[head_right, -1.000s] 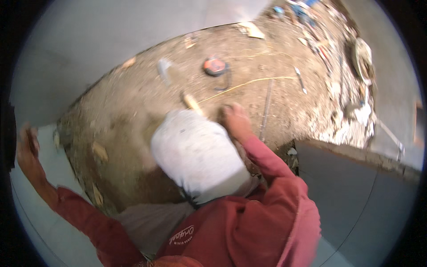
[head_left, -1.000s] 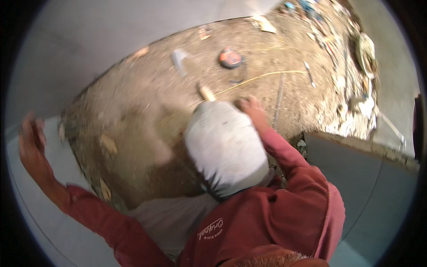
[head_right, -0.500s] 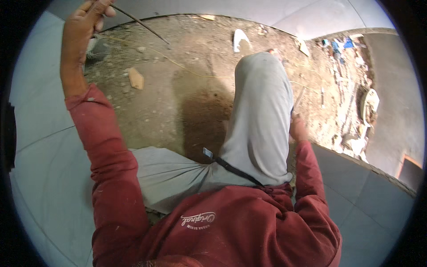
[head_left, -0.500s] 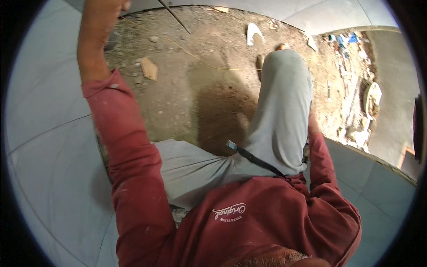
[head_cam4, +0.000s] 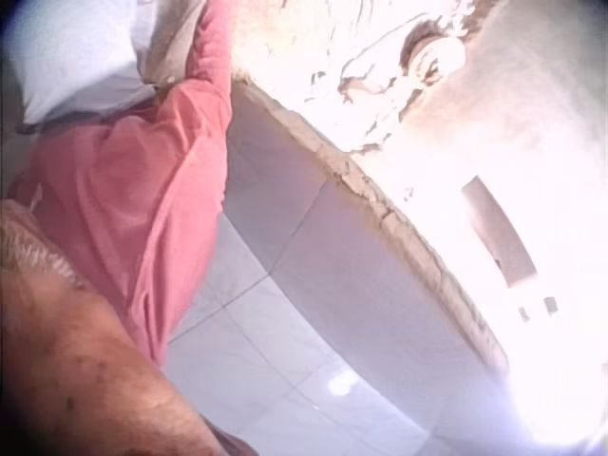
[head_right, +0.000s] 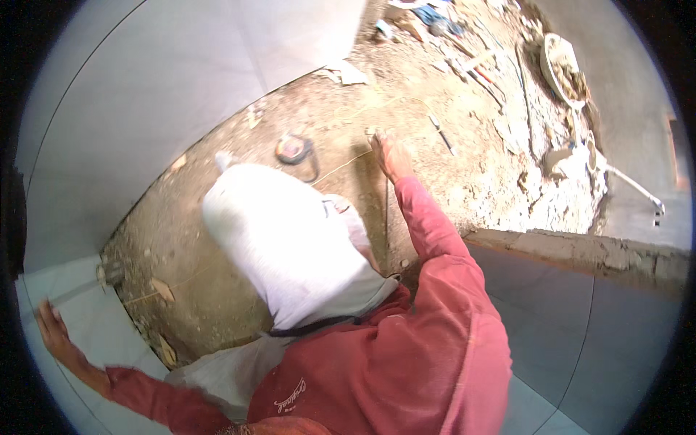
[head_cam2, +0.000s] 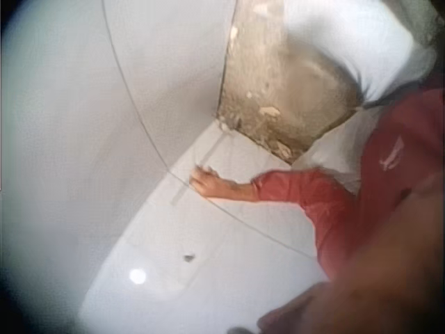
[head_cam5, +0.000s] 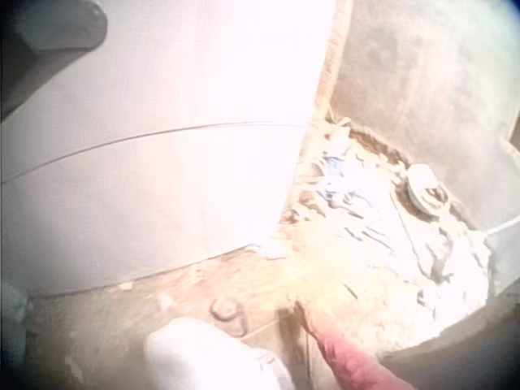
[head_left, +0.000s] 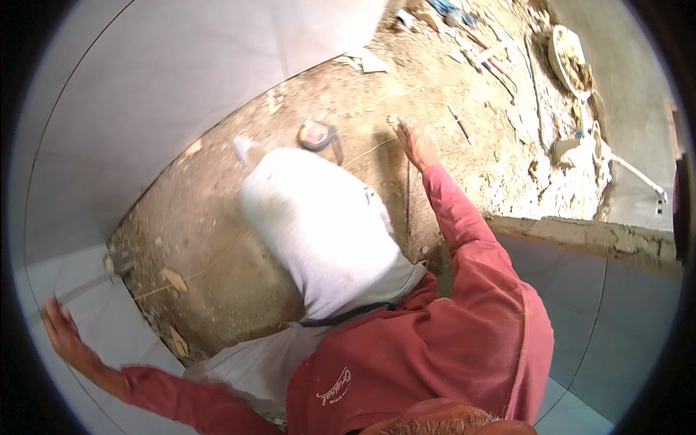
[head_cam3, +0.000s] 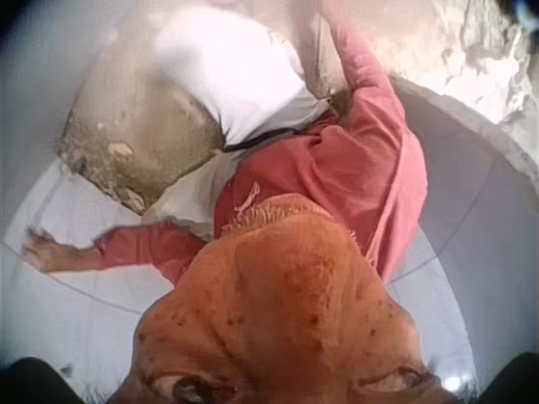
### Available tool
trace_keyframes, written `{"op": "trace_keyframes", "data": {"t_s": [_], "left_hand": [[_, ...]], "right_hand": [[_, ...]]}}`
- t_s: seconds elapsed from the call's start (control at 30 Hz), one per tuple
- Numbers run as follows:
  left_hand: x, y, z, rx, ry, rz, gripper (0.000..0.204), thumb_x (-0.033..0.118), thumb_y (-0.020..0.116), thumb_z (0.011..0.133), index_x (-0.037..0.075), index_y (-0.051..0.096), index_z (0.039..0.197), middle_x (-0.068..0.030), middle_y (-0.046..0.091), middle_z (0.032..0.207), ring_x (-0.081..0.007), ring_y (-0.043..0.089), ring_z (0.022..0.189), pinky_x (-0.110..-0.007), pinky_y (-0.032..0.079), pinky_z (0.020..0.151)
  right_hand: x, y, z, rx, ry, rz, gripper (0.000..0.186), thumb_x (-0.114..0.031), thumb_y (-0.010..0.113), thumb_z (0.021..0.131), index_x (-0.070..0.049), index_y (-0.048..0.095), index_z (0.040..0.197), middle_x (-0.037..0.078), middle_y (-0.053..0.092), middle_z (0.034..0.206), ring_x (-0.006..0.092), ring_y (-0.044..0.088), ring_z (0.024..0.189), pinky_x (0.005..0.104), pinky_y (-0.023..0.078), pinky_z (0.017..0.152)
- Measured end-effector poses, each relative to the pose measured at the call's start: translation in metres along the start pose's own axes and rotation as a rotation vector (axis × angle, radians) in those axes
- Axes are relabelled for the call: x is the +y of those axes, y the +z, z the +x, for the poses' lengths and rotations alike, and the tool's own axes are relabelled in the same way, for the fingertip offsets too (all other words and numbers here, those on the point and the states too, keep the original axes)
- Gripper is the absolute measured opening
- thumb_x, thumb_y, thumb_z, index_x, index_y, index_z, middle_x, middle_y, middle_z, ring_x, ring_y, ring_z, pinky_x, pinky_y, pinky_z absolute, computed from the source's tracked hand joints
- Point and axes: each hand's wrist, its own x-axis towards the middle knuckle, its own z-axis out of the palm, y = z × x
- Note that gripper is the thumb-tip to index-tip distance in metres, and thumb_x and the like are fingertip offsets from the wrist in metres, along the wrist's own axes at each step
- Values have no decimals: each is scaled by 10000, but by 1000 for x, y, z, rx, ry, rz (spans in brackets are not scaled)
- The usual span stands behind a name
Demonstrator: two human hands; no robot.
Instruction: The person uses a pencil to mark a point on the wall, threads a thin wire through a hole in a tile, and then uses a hammer and a nail to secure the wire to the wall while sitting on the floor.
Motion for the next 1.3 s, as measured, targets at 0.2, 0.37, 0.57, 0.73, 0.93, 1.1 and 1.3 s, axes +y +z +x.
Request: {"op": "trace_keyframes", "data": {"t_s": [0.2, 0.37, 0.57, 0.73, 0.93, 1.1, 1.3], "left_hand": [[94, 45, -62, 333, -92, 518, 623, 505, 541, 1031, -15, 590, 1370, -151, 579, 1378, -224, 564, 1244, -327, 461, 1061], [119, 25, -75, 320, -112, 387, 321, 237, 681, 955, -9, 568, 782, -77, 550, 650, -172, 476, 543, -329, 389, 484], [100, -42, -49, 211, -301, 428, 482, 338, 451, 1096, 29, 541, 1454, -101, 571, 1439, -207, 526, 1319, -332, 399, 1116], [133, -82, -135, 495, -451, 463, 456, 386, 619, 1027, 15, 651, 1291, -8, 646, 1191, -50, 540, 965, -189, 453, 814], [82, -18, -92, 507, -330, 283, 410, 357, 636, 1020, 19, 675, 1250, 40, 609, 933, -27, 499, 742, -166, 394, 632], [-6, 81, -102, 319, -395, 209, 397, 378, 612, 1024, 16, 692, 1167, 51, 570, 822, -27, 405, 625, -203, 277, 526], [6, 29, -115, 290, -362, 281, 393, 413, 607, 1025, 36, 713, 1057, 46, 627, 838, -49, 511, 669, -216, 399, 587]], "right_hand": [[175, -12, 88, 378, 131, 25, 235, -156, 616, 939, -93, 615, 1165, 215, 659, 1087, 389, 642, 1034, 474, 522, 877], [392, -53, 190, 359, 289, -322, 397, -216, 679, 871, -7, 623, 1204, 244, 684, 973, 421, 671, 865, 513, 540, 757], [590, -28, 211, -117, 259, -485, 458, -317, 493, 1029, -96, 576, 1421, 131, 649, 1366, 257, 651, 1215, 443, 540, 964], [616, 22, 304, 337, 13, -144, 497, -373, 438, 1065, -105, 546, 1469, 123, 631, 1374, 242, 578, 1271, 350, 459, 1066], [617, -17, 278, -135, 164, -445, 629, -410, 787, 851, -34, 645, 1335, 156, 687, 1295, 301, 648, 1212, 399, 498, 1041], [557, -65, 230, -185, -125, -159, 583, -236, 716, 939, -17, 509, 1437, 168, 585, 1368, 293, 567, 1256, 400, 477, 1037], [298, -64, 208, 150, -355, 80, 647, -146, 656, 977, -34, 367, 1546, 170, 463, 1506, 273, 472, 1359, 394, 445, 1101]]}}
